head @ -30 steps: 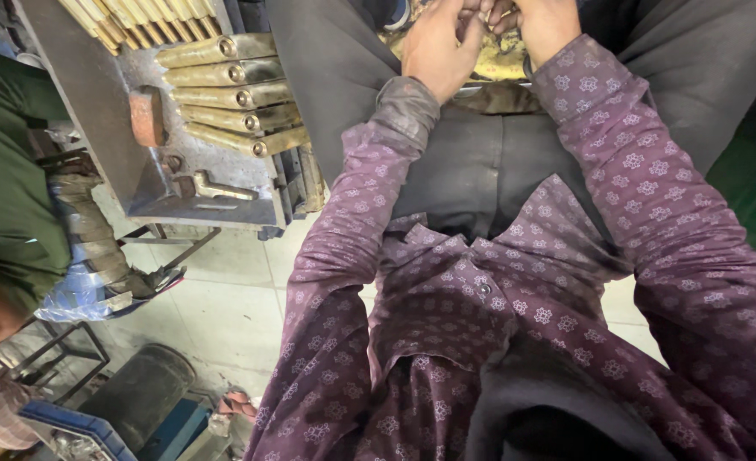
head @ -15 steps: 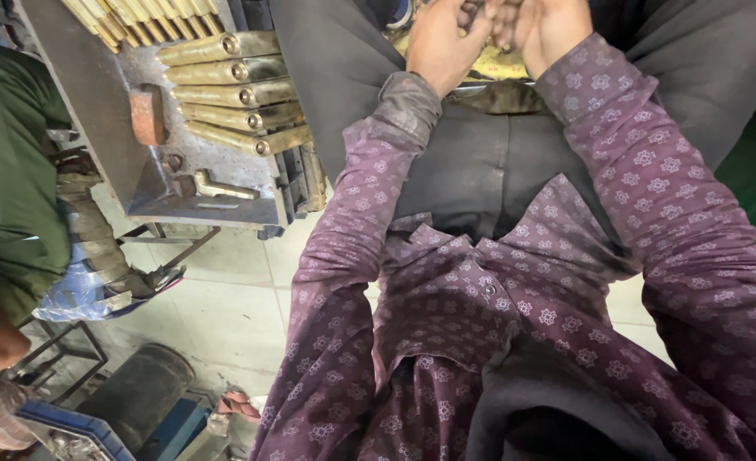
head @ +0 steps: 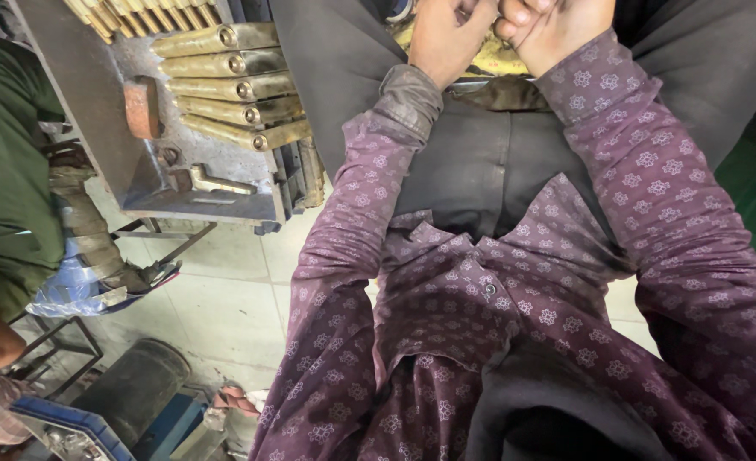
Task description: The person sits on the floor and repeatedly rubs small metal parts with a yellow abrasive pad. They handle the parts one at a time, wiping surfaces and edges, then place them into a nearby metal tray.
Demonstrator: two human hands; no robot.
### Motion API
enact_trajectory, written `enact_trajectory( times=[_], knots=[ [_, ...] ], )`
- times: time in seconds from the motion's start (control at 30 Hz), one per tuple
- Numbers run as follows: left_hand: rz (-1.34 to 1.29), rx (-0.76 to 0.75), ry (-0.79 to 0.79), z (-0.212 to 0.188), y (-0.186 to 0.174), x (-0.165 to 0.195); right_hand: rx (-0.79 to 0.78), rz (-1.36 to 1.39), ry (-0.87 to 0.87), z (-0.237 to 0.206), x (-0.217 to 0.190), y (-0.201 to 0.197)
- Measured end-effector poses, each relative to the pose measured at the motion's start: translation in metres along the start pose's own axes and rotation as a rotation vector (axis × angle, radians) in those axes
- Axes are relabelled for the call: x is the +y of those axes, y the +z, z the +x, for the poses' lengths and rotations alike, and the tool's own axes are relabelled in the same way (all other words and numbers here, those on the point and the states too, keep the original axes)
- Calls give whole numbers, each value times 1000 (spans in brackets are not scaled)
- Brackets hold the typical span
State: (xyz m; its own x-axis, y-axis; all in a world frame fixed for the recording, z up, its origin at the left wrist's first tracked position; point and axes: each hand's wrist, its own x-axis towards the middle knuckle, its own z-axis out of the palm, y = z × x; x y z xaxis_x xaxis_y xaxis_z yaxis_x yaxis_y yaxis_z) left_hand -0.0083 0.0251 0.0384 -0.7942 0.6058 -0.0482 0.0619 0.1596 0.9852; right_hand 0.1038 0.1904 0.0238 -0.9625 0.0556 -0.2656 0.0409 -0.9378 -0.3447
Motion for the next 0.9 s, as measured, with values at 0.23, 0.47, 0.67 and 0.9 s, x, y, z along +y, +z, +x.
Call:
enact_trajectory(
  times=[0.23,0.47,0.67,0.9],
  knots=[
    [43,8,34,0,0,-3,-35,39,-11,-2,0,-1],
    [86,30,23,0,-2,-4,-19,60,-14,-1,0,-3],
    [47,30,14,-1,0,-13,-26,56,-19,-1,0,-7],
    [-12,-95,-21,-1,1,-10,33,114,-65,1,1,-9]
  ],
)
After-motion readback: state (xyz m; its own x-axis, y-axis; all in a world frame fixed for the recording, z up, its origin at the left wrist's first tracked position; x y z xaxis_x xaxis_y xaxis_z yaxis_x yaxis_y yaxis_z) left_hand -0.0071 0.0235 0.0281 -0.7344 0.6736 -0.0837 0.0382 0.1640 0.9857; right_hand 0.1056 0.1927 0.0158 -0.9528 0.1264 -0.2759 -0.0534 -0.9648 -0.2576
